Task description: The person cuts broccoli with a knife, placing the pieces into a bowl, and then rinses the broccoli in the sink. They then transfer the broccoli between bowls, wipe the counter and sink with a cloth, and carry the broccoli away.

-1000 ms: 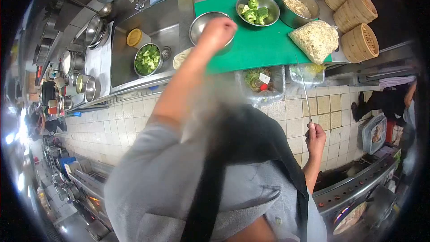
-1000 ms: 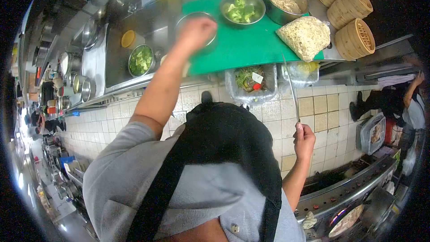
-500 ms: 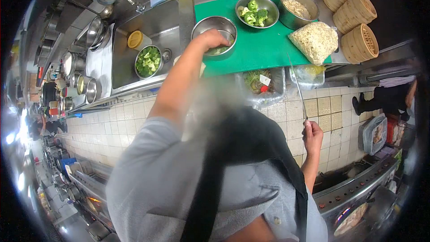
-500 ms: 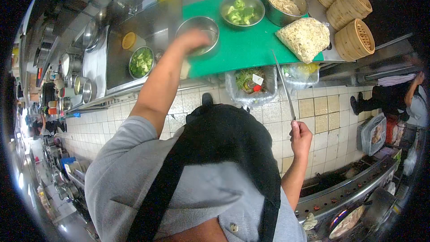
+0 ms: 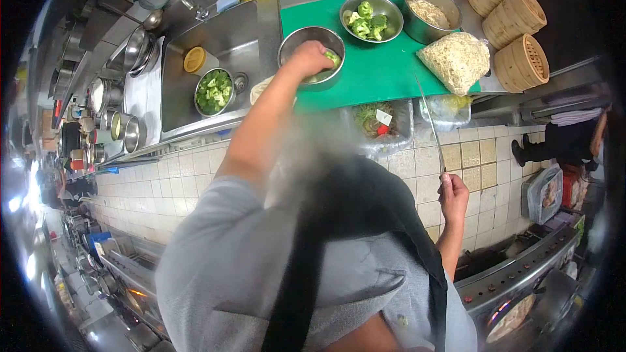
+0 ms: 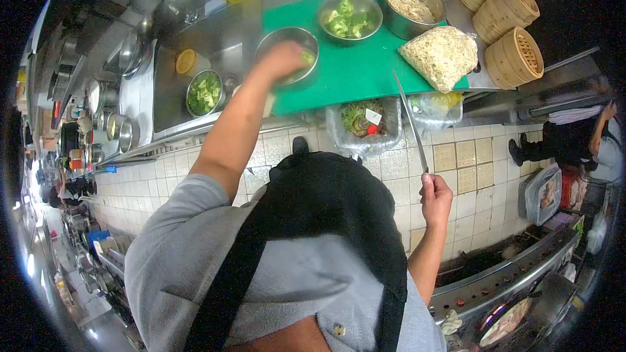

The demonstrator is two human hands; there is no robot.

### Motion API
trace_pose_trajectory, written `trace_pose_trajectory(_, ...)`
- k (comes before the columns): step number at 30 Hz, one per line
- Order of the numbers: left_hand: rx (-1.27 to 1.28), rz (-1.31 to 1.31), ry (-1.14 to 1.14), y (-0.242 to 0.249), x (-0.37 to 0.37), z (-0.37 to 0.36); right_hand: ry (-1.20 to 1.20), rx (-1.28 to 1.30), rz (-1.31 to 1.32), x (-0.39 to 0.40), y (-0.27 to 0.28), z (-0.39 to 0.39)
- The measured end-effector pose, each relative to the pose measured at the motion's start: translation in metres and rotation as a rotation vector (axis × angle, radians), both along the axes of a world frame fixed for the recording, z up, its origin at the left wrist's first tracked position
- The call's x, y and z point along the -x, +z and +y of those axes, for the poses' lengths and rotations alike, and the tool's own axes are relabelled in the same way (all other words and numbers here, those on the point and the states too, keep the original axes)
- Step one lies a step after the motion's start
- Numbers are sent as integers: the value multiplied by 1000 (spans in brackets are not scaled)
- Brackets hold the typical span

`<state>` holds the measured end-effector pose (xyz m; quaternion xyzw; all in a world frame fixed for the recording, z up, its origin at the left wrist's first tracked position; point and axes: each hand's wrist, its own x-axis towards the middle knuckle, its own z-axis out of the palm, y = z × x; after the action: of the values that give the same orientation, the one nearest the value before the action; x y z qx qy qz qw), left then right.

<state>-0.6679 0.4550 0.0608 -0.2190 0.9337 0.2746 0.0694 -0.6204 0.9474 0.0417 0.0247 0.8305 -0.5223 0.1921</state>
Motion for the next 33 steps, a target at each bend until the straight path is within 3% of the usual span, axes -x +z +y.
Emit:
trace_pose_trajectory(1,-13,181,54,-1,-1,-2,-1,0,-1,0,-1,1)
trace_pose_trajectory(2,-12,180,53,-2,-3,-4,-5,12,-3,0,-4,3)
trace_pose_trajectory(4,-307,401,166,17,-13,5,-7,26,-5,0,-5,3)
trace_pose_trajectory(8,-676,498,239,71,-31,38,-1,11,-4,0,-1,-1)
trace_pose_trajectory(12,-715,611,203,70,-35,47,9,85,-41,4,4,-9)
trace_pose_trajectory(15,-881,633,193,69,-35,57,54,141,-27,6,12,-18)
trace_pose_trajectory(17,-1347,665,181,57,-33,62,72,178,-19,7,15,-24)
trace_pose_trajectory(28,-1532,472,-68,52,-37,106,120,308,0,1,36,-37)
trace_pose_trajectory(33,-1395,417,99,58,-39,135,193,300,3,-3,42,-39)
